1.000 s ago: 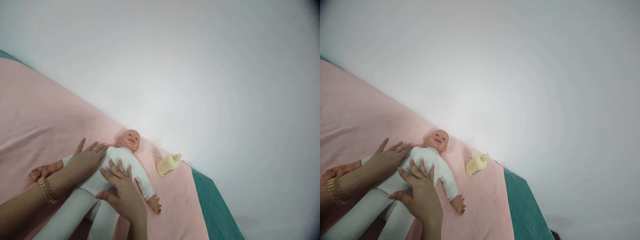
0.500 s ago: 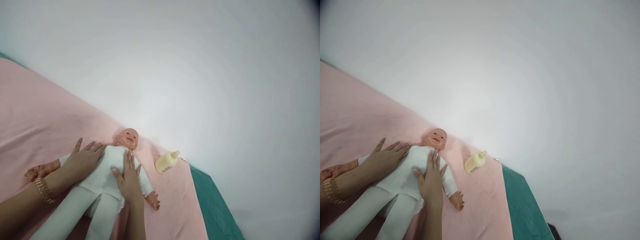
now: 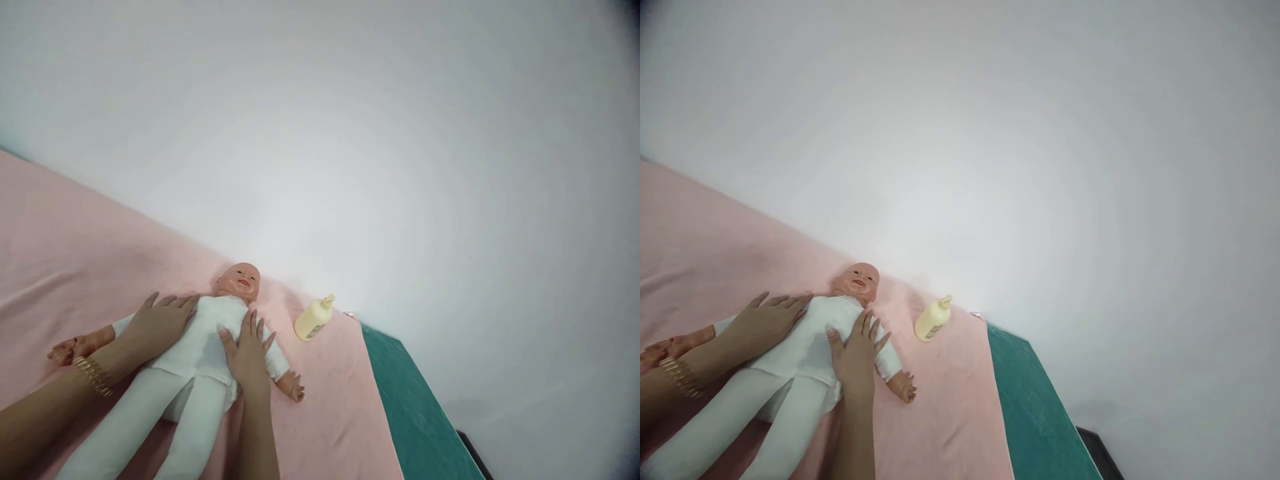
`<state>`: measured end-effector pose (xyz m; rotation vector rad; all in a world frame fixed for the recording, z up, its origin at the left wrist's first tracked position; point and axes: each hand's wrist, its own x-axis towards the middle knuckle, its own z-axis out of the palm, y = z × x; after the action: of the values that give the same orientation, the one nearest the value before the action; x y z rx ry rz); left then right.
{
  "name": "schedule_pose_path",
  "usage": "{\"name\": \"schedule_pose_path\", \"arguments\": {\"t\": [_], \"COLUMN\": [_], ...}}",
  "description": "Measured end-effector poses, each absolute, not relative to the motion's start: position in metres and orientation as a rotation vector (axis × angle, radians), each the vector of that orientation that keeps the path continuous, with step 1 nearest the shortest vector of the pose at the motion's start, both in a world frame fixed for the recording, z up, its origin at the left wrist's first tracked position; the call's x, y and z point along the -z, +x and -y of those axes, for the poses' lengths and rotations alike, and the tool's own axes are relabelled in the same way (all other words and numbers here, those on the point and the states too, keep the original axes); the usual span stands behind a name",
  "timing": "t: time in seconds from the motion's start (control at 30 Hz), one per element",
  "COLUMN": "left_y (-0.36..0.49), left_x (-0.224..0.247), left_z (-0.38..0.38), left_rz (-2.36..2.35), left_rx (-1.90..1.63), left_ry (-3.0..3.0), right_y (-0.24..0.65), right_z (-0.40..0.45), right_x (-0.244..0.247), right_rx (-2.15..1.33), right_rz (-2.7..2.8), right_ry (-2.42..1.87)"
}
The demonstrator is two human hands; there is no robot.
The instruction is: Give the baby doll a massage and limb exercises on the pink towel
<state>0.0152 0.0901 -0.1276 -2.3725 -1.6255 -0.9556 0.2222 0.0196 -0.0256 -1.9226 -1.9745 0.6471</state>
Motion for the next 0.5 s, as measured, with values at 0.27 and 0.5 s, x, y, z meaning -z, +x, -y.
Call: {"name": "schedule_pose_path", "arguments": {"t": [0.27,0.5], "left_y": [0.019,-0.026], "left_x": [0.082,0.067], "left_z": [-0.07,-0.031], "left_rz": [1.68,1.911], "left_rx": [1.165,1.165], "left_ry": [-2.235,-2.04], "right_y": [0.216,0.251], "right_z": [-0.009,0.034], "right_x": [0.03,0.027], "right_rx": [-0.5,-0.266], "right_rz": [1.839,1.534], "right_ry": [-1.856,-1.982]}}
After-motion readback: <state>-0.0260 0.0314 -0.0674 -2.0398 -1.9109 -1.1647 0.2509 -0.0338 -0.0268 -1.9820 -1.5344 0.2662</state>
